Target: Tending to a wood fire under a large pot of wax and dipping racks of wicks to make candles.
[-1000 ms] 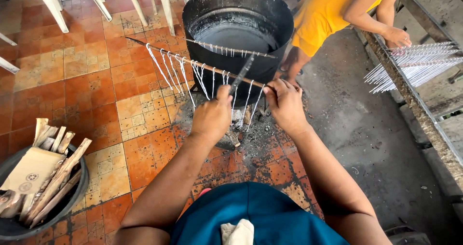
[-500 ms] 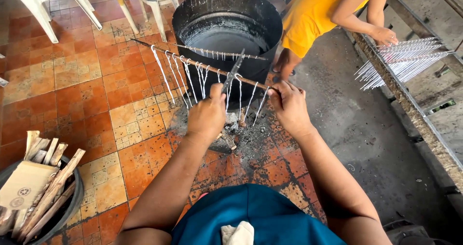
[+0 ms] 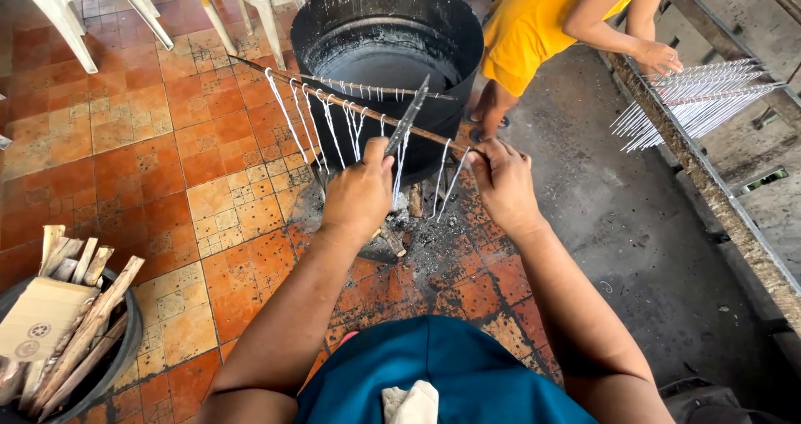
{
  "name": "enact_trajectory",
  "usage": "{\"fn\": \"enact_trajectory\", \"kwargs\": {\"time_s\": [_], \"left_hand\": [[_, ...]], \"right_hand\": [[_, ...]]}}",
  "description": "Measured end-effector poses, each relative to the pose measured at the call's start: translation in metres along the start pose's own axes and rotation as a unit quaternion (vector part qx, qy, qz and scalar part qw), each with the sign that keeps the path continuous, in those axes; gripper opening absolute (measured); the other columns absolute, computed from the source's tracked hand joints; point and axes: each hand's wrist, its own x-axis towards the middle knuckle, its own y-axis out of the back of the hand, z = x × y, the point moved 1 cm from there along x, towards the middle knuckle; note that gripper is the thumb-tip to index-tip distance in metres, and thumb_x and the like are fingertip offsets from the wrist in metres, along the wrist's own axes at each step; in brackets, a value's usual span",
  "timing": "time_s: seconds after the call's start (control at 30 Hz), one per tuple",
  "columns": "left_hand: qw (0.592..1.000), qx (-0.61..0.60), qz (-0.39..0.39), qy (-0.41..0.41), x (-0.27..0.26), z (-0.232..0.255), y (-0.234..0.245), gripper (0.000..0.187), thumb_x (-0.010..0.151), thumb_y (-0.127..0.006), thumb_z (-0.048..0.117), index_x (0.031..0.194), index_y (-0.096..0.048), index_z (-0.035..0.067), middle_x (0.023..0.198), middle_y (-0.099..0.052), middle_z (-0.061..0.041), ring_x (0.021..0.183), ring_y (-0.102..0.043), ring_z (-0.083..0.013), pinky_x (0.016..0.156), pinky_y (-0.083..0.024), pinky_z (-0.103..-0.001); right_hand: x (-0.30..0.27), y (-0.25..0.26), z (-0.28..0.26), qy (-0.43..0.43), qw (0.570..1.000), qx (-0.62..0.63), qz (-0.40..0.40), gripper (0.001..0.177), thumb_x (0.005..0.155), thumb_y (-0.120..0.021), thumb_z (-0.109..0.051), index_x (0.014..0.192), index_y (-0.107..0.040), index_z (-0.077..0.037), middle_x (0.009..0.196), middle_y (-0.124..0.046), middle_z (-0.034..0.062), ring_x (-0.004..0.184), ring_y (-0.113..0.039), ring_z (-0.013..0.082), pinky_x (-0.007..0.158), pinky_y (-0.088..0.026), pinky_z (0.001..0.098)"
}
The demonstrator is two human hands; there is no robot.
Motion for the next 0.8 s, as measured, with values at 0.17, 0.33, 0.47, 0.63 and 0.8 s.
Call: {"fn": "enact_trajectory", "kwargs": {"time_s": [0.17,0.33,0.47,0.63,0.8], "left_hand": [[0.999,0.022,-0.018,0.019,0.004,0.000,-0.002,0.032,0.109,-0.035,0.030,0.137,-0.040,0.014,0.082,-0.074,-0.023,0.082,-0.075,-0.0454,0.077,-0.060,-0.058],[0.998,0.016,-0.045,0.034,0.005,0.006,-0.006,0.032,0.109,-0.034,0.030,0.137,-0.040,0.015,0.087,-0.074,-0.023,0.084,-0.075,-0.0444,0.079,-0.060,-0.057],[0.998,0.013,-0.047,0.038,0.009,0.007,-0.008,0.032,0.109,-0.034,0.029,0.138,-0.040,0.014,0.089,-0.074,-0.024,0.085,-0.075,-0.0458,0.078,-0.060,-0.058],[0.998,-0.009,-0.053,0.019,0.008,0.020,-0.008,0.031,0.110,-0.034,0.025,0.138,-0.040,0.014,0.087,-0.074,-0.024,0.081,-0.076,-0.0440,0.074,-0.061,-0.056],[0.998,0.017,-0.059,-0.009,0.013,0.024,-0.018,0.032,0.110,-0.032,0.027,0.137,-0.039,0.012,0.086,-0.074,-0.023,0.080,-0.075,-0.0439,0.075,-0.061,-0.056]], "right_hand": [[0.000,0.004,0.002,-0.003,1.000,0.004,0.003,0.015,0.109,-0.061,-0.025,0.097,-0.063,-0.016,0.080,-0.064,0.0017,0.089,-0.070,0.0293,0.096,-0.044,0.0478],[-0.001,0.003,0.009,0.004,1.000,0.005,0.016,0.015,0.107,-0.063,-0.024,0.095,-0.063,-0.016,0.079,-0.064,0.0020,0.088,-0.070,0.0299,0.093,-0.046,0.0463],[0.000,0.004,0.009,0.006,1.000,0.002,0.019,0.016,0.107,-0.063,-0.025,0.095,-0.063,-0.015,0.078,-0.064,0.0033,0.087,-0.070,0.0311,0.092,-0.047,0.0463],[0.000,0.000,0.015,0.004,1.000,-0.004,0.019,0.013,0.106,-0.064,-0.025,0.095,-0.063,-0.016,0.080,-0.065,0.0016,0.089,-0.071,0.0284,0.092,-0.048,0.0435],[0.005,0.004,0.012,0.009,1.000,-0.005,0.019,0.013,0.106,-0.064,-0.025,0.095,-0.063,-0.016,0.079,-0.065,0.0015,0.088,-0.070,0.0285,0.090,-0.049,0.0440]]}}
